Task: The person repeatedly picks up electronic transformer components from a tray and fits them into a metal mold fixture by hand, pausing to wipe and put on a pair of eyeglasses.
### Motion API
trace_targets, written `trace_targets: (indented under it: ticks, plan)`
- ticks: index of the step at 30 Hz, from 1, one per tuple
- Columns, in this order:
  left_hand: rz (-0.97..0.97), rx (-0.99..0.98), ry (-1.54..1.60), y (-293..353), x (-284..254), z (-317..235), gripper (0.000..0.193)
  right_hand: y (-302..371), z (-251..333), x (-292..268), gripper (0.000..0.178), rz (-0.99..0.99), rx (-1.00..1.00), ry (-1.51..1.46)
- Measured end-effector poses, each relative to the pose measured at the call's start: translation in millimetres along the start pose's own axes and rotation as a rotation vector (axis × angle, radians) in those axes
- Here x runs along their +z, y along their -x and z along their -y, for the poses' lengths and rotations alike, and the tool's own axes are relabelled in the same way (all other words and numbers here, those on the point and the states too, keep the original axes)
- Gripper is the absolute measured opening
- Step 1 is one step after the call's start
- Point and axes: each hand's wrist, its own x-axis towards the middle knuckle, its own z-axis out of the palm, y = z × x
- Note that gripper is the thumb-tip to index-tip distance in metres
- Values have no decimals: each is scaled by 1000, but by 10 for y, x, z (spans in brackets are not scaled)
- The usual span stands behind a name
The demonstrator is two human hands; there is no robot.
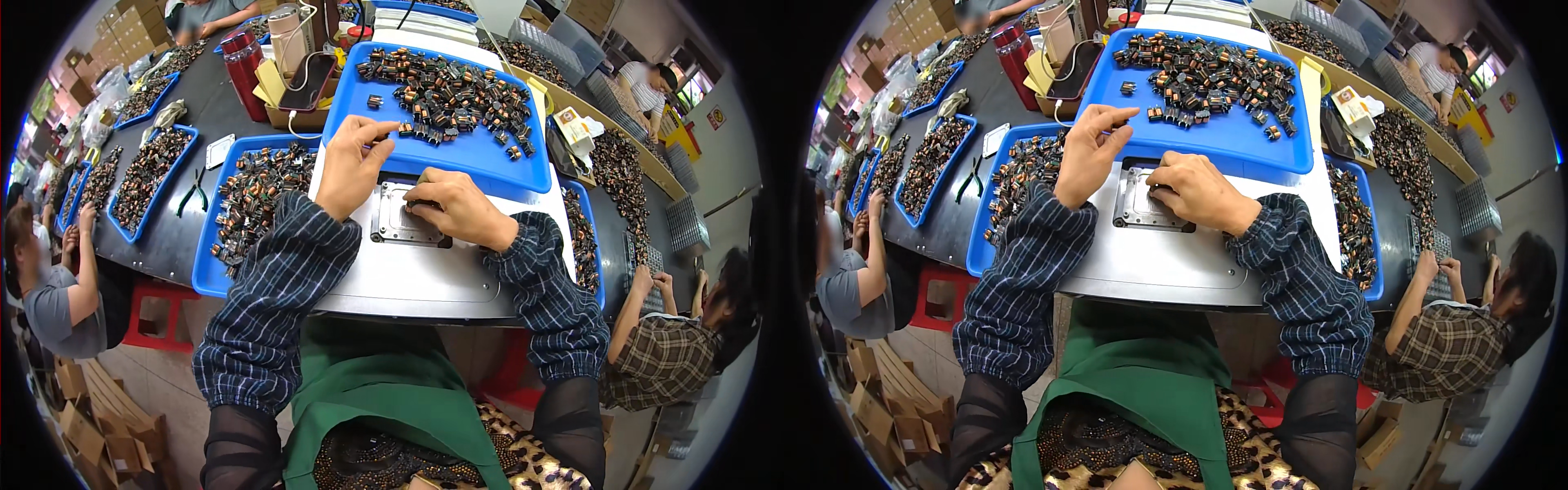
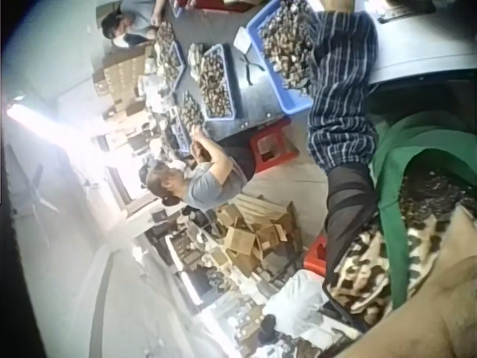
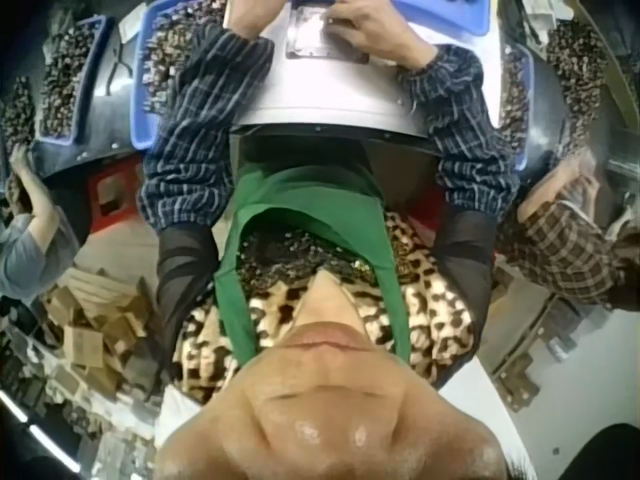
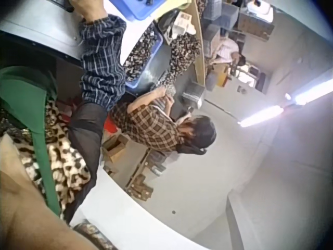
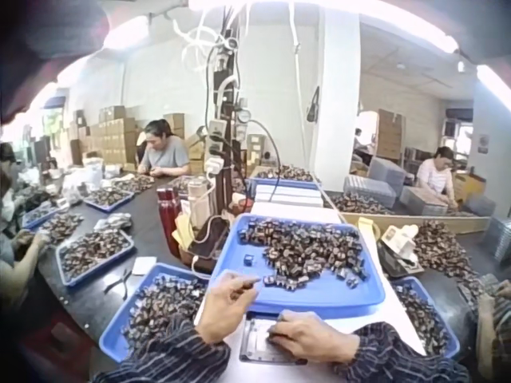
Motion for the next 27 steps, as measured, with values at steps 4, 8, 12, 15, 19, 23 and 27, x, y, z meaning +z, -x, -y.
trace_targets:
  ticks: [4,8,12,15,19,23,27]
  plan:
    - [52,-44,51,157,-37,-54,25,-7,56,62,13,-21,38,79]
    - [176,-80,-93,217,-56,-142,21,17,52,15,13,-33,57,92]
    - [278,-65,-95,320,-65,-71,18,93,-103,-406,12,-270,136,-26]
    - [313,28,-149,365,-7,-182,16,550,-658,-868,15,-553,402,47]
    - [381,160,-263,325,68,-209,15,1362,-1213,-1150,21,-614,802,534]
    - [453,226,-380,283,110,-242,14,1703,-1475,-1027,22,-396,1137,654]
    - [479,277,-442,289,146,-261,14,1354,-1397,-1097,21,-593,755,552]
